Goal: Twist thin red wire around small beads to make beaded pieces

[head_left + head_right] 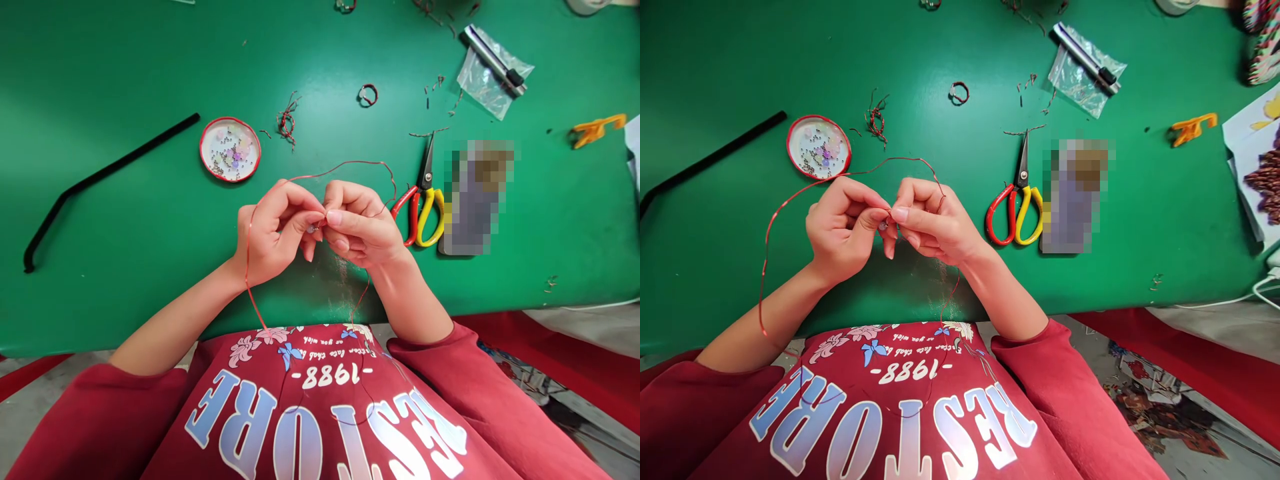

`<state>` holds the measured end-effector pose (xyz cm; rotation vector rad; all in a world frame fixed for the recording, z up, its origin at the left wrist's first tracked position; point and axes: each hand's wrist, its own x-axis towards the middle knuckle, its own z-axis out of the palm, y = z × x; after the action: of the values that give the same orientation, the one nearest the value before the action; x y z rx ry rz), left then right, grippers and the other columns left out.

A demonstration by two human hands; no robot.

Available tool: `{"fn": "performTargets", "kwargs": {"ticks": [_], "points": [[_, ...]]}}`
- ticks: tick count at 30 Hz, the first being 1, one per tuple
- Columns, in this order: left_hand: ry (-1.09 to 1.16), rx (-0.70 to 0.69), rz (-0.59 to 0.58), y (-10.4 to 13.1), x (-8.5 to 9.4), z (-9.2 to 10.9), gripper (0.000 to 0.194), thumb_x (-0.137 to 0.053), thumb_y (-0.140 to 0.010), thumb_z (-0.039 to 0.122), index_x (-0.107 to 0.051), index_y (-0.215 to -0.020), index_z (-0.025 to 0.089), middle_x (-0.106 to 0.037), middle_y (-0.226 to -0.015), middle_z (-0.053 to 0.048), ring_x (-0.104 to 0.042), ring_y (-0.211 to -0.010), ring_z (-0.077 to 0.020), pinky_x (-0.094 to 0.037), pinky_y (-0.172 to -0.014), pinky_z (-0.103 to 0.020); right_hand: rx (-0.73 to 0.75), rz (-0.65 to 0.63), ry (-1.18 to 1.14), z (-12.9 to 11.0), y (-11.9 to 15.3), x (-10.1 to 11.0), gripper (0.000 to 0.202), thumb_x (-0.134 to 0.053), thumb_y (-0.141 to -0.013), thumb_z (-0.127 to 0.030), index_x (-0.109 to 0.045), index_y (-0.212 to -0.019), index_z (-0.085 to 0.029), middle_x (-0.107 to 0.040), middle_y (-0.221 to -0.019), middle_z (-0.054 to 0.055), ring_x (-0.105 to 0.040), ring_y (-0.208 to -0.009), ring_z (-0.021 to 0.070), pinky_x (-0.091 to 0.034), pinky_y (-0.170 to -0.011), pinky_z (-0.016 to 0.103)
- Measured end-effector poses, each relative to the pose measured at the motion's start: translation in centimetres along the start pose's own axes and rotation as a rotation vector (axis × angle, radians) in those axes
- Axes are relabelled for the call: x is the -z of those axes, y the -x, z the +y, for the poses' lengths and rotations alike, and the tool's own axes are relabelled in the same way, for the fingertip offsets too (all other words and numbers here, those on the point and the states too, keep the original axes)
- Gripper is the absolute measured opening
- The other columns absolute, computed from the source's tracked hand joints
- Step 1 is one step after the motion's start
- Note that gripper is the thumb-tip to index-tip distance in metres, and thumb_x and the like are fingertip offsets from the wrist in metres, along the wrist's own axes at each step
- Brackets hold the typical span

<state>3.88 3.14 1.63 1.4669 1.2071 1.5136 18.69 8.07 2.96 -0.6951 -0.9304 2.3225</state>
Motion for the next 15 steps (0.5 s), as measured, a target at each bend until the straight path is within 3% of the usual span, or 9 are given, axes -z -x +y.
{"fn": "performTargets", "kwargs": {"ticks": [4,9,15], "points": [[0.038,0.015,-0.021,-0.1,0.1,-0.3,0.010,-0.060,-0.098,0.024,-0.058,-0.089,0.022,-0.067,-0.065,0.009,-0.065,-0.044,-0.0036,-0.047,-0.040,-0.011,0.076,0.010,0.008,0.2,-0.1,-0.4,0.027,-0.075,-0.087,-0.028,-0.053,-0.077,-0.017,-0.062,-0.051,-0.007,-0.056,-0.038,0.0038,-0.022,-0.028,0.007],[0.135,0.149,-0.085,-0.4,0.5,-0.2,0.017,-0.060,-0.098,0.038,-0.057,-0.089,0.024,-0.064,-0.063,0.009,-0.064,-0.043,-0.0048,-0.048,-0.039,-0.014,0.089,0.051,0.020,0.5,-0.1,-0.8,0.032,-0.077,-0.086,-0.035,-0.050,-0.078,-0.018,-0.063,-0.055,-0.007,-0.063,-0.046,0.0056,-0.022,-0.029,0.006],[0.331,0.269,-0.234,-0.9,1.1,0.3,0.032,-0.070,-0.087,0.054,-0.060,-0.095,0.025,-0.071,-0.074,0.005,-0.071,-0.052,-0.0109,-0.060,-0.043,-0.022,0.117,-0.043,-0.046,0.5,-0.1,0.0,0.032,-0.074,-0.089,-0.035,-0.047,-0.080,-0.020,-0.063,-0.059,-0.009,-0.033,-0.029,-0.0028,-0.021,-0.027,0.008]]}}
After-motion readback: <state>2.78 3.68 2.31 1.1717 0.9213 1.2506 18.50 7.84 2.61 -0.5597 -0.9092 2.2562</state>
